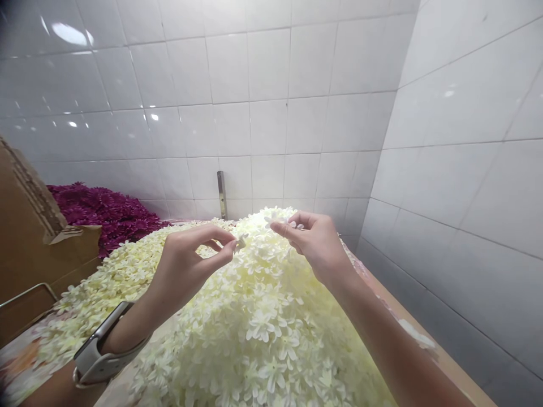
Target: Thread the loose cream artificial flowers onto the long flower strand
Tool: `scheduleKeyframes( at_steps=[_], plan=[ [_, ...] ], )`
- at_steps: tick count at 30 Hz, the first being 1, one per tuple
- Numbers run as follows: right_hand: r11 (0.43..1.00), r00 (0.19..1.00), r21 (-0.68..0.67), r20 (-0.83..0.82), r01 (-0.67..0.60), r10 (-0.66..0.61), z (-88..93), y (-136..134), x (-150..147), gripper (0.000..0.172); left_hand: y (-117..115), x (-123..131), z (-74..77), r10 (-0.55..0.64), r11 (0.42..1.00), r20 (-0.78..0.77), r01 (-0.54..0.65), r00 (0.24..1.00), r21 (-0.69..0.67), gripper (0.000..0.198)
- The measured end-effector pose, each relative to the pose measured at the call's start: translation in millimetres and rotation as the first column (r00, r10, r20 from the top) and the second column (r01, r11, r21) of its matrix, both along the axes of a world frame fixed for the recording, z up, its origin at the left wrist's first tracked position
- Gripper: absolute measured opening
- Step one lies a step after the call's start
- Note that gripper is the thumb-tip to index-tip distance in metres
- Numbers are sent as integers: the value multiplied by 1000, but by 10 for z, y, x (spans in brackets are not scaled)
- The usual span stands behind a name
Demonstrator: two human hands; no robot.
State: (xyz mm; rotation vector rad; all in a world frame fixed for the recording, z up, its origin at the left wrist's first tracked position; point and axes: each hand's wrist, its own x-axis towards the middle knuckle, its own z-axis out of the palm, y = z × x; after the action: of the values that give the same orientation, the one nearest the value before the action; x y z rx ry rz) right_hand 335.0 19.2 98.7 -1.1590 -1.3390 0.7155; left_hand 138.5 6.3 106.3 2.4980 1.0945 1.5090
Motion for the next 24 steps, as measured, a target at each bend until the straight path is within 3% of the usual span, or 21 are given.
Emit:
scheduleKeyframes(
  at_steps=[4,9,14,19,21,24],
  plan=[
    [998,997,-56,75,-10,14,23,25,64,43,-4,1,6,-6,1000,5,6,1000,2,11],
    [999,999,-43,53,11,-9,10,61,91,33,1,3,0,7,1000,-7,-7,1000,-12,10],
    [992,993,90,71,92,-99,-26,61,42,37,20,5,-20,0,999,15,1,1000,-54,10],
    [926,894,322,328,197,-305,-46,50,-6,31,51,6,-8,-67,960,151,105,986,-260,11],
    [891,876,440,381,110,-296,-34,10,-47,23,58,4,2,-71,929,208,140,976,-341,10],
    [900,884,412,462,-144,-71,-6,-86,-128,21,55,-3,8,-99,887,265,206,959,-414,9]
  ],
)
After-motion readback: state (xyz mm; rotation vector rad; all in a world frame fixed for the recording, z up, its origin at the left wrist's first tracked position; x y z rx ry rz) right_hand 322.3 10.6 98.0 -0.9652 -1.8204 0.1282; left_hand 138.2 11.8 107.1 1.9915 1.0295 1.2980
